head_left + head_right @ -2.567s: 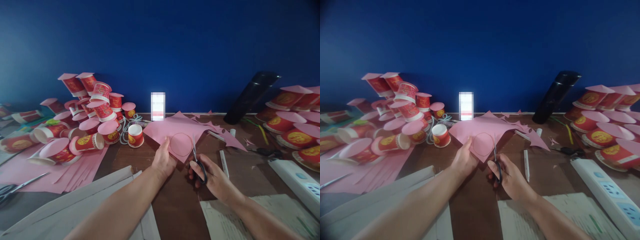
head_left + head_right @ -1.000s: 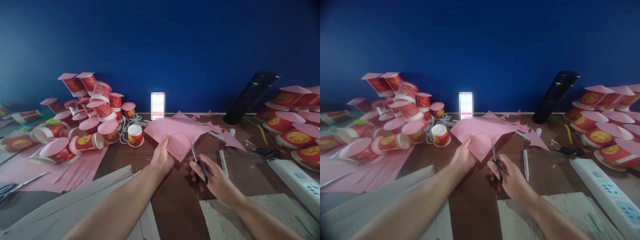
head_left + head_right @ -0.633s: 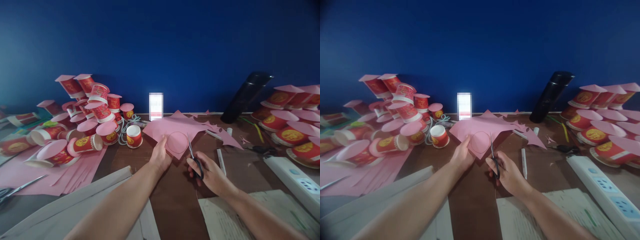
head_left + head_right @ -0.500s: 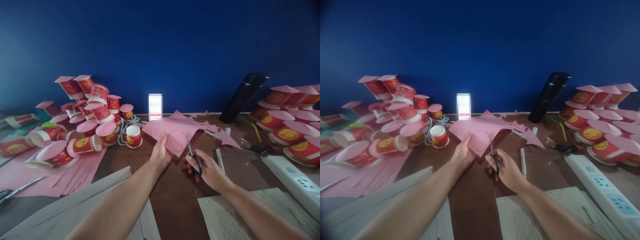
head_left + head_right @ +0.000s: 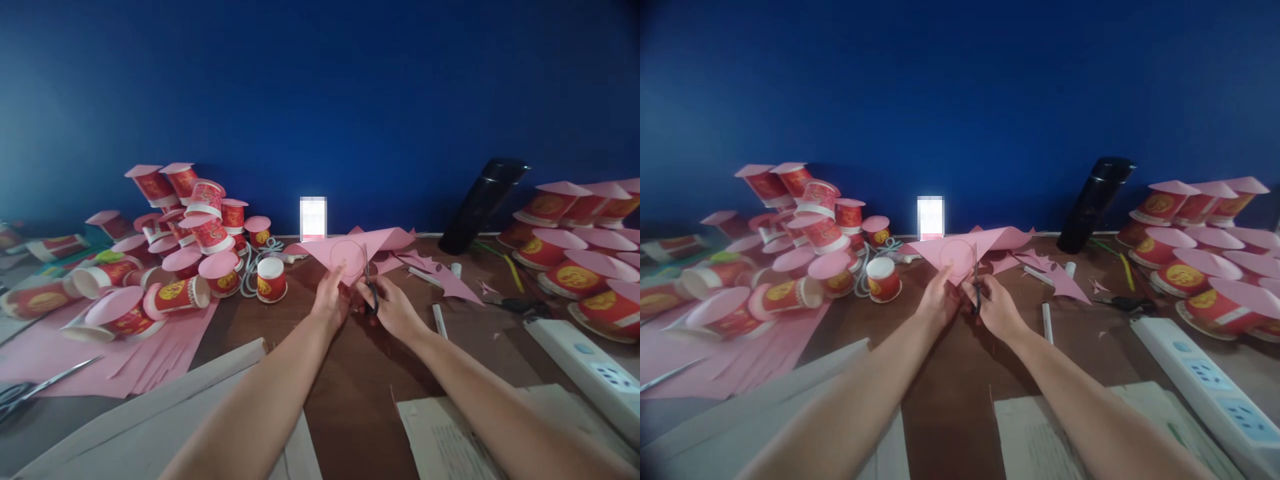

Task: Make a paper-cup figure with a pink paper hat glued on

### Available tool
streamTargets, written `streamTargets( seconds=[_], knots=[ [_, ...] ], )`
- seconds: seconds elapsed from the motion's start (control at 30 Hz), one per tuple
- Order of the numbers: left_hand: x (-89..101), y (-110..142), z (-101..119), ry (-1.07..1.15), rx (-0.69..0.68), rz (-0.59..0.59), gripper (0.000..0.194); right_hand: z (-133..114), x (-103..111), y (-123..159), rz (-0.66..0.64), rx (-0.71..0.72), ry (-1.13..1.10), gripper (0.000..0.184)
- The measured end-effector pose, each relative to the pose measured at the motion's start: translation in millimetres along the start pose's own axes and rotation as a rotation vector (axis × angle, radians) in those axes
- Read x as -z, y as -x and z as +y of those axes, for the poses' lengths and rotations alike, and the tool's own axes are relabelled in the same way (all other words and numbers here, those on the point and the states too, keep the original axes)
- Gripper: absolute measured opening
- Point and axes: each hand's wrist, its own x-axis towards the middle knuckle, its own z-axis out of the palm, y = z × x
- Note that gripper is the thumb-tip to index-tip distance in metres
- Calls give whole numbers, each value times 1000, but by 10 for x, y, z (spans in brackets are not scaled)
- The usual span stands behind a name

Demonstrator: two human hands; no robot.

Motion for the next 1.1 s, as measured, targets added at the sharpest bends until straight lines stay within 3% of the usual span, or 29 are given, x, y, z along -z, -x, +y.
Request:
streamTargets(
  seconds=[0.1,0.4,1.1],
  knots=[
    [92,-53,-45,6,-51,-67,36,79,-39,11,-39,24,-24,38],
    [111,-61,-40,-100,-55,94,31,129,0,81,-87,11,-11,39],
    [129,-54,9,-88,31,57,29,130,22,105,-86,16,-55,38]
  ],
)
